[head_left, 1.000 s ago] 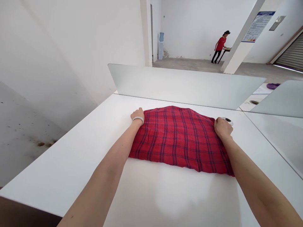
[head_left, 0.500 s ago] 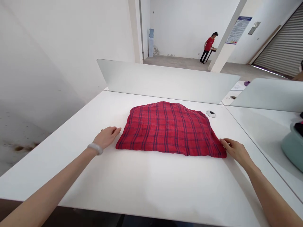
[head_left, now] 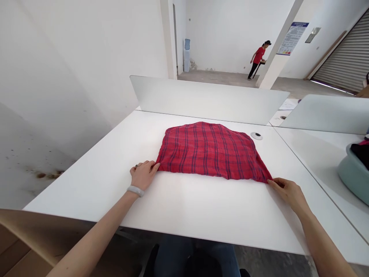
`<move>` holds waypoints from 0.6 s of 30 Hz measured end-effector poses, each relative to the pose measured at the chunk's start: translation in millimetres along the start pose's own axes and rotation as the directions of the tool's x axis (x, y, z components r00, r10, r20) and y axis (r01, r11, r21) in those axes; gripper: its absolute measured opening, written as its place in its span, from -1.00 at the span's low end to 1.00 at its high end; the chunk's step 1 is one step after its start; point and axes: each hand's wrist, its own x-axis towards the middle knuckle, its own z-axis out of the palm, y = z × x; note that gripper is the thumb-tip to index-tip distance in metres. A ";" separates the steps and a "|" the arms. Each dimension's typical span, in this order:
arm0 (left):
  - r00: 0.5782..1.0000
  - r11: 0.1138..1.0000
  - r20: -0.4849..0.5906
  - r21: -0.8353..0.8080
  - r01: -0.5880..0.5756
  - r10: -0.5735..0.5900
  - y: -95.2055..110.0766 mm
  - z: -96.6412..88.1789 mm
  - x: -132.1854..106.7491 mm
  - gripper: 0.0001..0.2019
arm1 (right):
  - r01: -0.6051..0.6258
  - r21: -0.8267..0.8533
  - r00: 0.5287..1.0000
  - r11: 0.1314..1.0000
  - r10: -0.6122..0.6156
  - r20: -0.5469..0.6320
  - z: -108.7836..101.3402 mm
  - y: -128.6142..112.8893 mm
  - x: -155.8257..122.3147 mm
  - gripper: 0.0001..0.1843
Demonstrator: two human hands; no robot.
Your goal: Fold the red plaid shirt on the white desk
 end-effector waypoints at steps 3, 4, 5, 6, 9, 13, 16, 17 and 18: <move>1.000 1.000 -0.023 0.012 0.007 -0.006 1.2 1.2 -1.7 -0.62 | 0.009 -0.017 0.998 1.000 -0.011 -0.065 4.6 0.4 1.8 -0.50; 1.000 1.000 -0.026 0.013 0.013 -0.013 1.9 1.1 -2.5 -0.62 | 0.025 -0.028 0.995 0.999 -0.027 -0.093 6.4 0.2 2.3 -0.49; 0.999 1.000 -0.027 0.013 0.021 -0.021 2.5 0.9 -3.2 -0.61 | 0.042 -0.038 0.992 0.998 -0.046 -0.115 8.2 0.0 2.9 -0.50; 0.999 1.000 -0.027 0.009 0.028 -0.027 3.1 0.7 -3.9 -0.61 | 0.059 -0.044 0.990 0.997 -0.065 -0.125 9.9 -0.2 3.5 -0.51; 1.000 1.000 -0.021 0.003 0.021 -0.021 2.8 0.5 -5.3 -0.62 | 0.087 -0.038 0.989 0.996 -0.090 -0.116 13.4 1.0 6.2 -0.53; 1.000 0.999 -0.022 0.038 -0.008 0.009 -1.3 0.9 -4.4 -0.64 | 0.078 -0.048 0.983 0.996 -0.085 -0.164 13.6 7.2 9.8 -0.55; 1.000 0.998 -0.011 0.070 0.000 0.001 -4.7 -0.2 -3.1 -0.64 | 0.057 -0.072 0.980 0.996 -0.070 -0.185 11.3 12.1 10.3 -0.57; 1.000 0.997 -0.008 0.081 0.003 -0.002 -5.6 -0.8 -2.9 -0.64 | 0.051 -0.081 0.980 0.995 -0.065 -0.187 10.4 13.2 9.9 -0.58; 1.000 0.995 -0.006 0.095 0.005 -0.004 -6.3 -1.3 -2.8 -0.64 | 0.044 -0.090 0.980 0.995 -0.061 -0.189 9.6 14.0 9.4 -0.58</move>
